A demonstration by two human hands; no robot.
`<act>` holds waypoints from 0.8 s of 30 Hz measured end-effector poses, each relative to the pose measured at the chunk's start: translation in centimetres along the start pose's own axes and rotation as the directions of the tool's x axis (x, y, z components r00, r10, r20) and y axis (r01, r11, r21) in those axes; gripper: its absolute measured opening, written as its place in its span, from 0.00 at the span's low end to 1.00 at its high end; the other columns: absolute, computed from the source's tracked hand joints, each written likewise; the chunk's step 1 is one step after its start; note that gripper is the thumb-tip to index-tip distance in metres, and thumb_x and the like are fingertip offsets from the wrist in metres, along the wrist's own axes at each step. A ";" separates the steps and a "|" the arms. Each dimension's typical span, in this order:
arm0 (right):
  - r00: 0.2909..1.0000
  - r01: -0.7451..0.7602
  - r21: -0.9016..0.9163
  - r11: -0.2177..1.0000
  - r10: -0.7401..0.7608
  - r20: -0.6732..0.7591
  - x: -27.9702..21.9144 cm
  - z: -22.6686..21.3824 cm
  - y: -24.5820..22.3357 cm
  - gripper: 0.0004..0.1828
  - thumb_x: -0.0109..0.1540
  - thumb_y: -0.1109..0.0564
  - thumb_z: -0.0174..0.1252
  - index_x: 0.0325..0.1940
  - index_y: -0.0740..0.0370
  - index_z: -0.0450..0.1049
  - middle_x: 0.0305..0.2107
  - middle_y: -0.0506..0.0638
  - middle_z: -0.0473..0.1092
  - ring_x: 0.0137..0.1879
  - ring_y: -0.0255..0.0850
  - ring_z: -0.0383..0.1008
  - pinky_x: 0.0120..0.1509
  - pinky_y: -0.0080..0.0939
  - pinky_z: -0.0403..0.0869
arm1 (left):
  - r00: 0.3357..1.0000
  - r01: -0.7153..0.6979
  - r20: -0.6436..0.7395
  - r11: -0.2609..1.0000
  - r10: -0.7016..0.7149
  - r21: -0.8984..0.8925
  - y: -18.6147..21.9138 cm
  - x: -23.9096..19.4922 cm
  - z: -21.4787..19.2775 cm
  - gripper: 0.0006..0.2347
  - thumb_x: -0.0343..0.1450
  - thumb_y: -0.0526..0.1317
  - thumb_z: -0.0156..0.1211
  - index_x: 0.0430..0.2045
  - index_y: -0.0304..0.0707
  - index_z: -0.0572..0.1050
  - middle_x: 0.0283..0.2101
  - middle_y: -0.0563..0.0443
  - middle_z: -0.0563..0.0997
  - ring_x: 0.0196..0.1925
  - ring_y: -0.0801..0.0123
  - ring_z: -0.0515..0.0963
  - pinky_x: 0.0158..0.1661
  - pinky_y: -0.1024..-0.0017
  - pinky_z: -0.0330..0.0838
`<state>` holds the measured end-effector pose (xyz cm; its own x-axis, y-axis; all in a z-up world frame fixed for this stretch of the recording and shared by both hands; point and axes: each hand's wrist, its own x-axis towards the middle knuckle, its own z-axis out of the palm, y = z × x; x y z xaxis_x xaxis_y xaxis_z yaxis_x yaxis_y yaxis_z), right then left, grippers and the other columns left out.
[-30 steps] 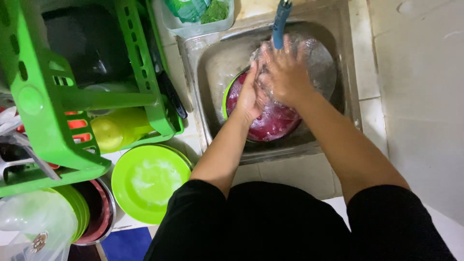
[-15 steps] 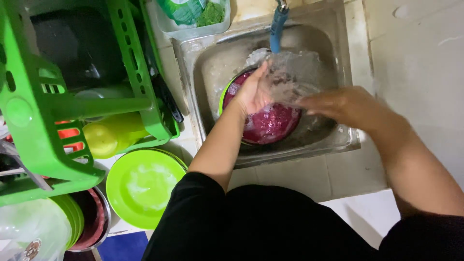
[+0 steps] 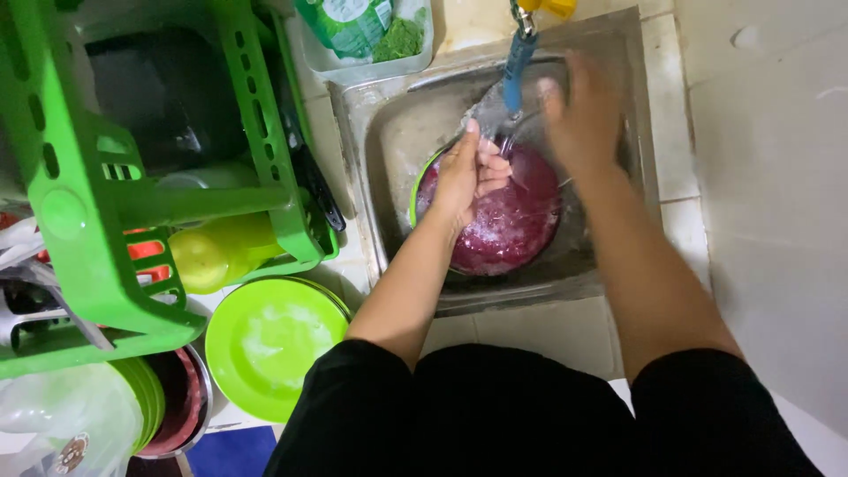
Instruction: Washing various dishes including plates and bowls in a kitchen sink.
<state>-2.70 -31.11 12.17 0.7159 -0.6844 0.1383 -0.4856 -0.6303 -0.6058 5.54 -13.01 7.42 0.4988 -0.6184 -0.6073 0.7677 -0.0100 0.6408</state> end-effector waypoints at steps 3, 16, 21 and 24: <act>0.904 0.409 -0.202 0.890 -0.425 -0.044 -1.4 2.0 -3.8 0.26 0.70 0.50 0.56 0.67 0.69 0.72 0.63 0.68 0.68 0.70 0.63 0.65 0.72 0.68 0.59 | 0.997 0.014 -0.070 1.000 -0.014 -0.007 1.5 -1.0 0.4 0.25 0.73 0.63 0.48 0.33 0.37 0.74 0.27 0.47 0.80 0.28 0.66 0.83 0.31 0.70 0.79; 0.817 0.576 -0.146 0.804 -0.559 0.142 -1.7 3.5 -5.7 0.26 0.66 0.54 0.57 0.69 0.61 0.72 0.67 0.58 0.67 0.74 0.58 0.66 0.76 0.72 0.59 | 0.982 -0.019 -0.189 0.997 0.005 -0.072 3.7 -2.1 0.6 0.22 0.72 0.62 0.49 0.38 0.45 0.79 0.26 0.55 0.79 0.23 0.72 0.76 0.24 0.75 0.73; 0.796 0.599 -0.013 0.801 -0.593 0.125 0.2 -0.6 -4.5 0.28 0.65 0.46 0.63 0.66 0.58 0.74 0.66 0.59 0.68 0.70 0.59 0.68 0.72 0.67 0.63 | 0.979 -0.008 -0.204 0.999 -0.001 -0.042 2.9 -0.9 -0.6 0.24 0.72 0.63 0.51 0.29 0.38 0.73 0.22 0.50 0.76 0.21 0.70 0.77 0.22 0.76 0.71; 0.934 0.299 0.111 0.948 -0.314 0.167 1.5 -2.8 -2.6 0.32 0.63 0.40 0.68 0.65 0.60 0.74 0.60 0.61 0.71 0.64 0.56 0.71 0.67 0.59 0.69 | 0.983 -0.010 -0.183 0.999 0.002 -0.043 2.2 0.1 -0.9 0.25 0.72 0.63 0.53 0.24 0.36 0.70 0.20 0.49 0.74 0.19 0.68 0.76 0.19 0.75 0.68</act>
<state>-1.77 -31.56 16.12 0.9055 -0.3802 0.1887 -0.1906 -0.7615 -0.6196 7.69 -12.40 8.37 0.5653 -0.4644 -0.6817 0.7794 0.0300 0.6259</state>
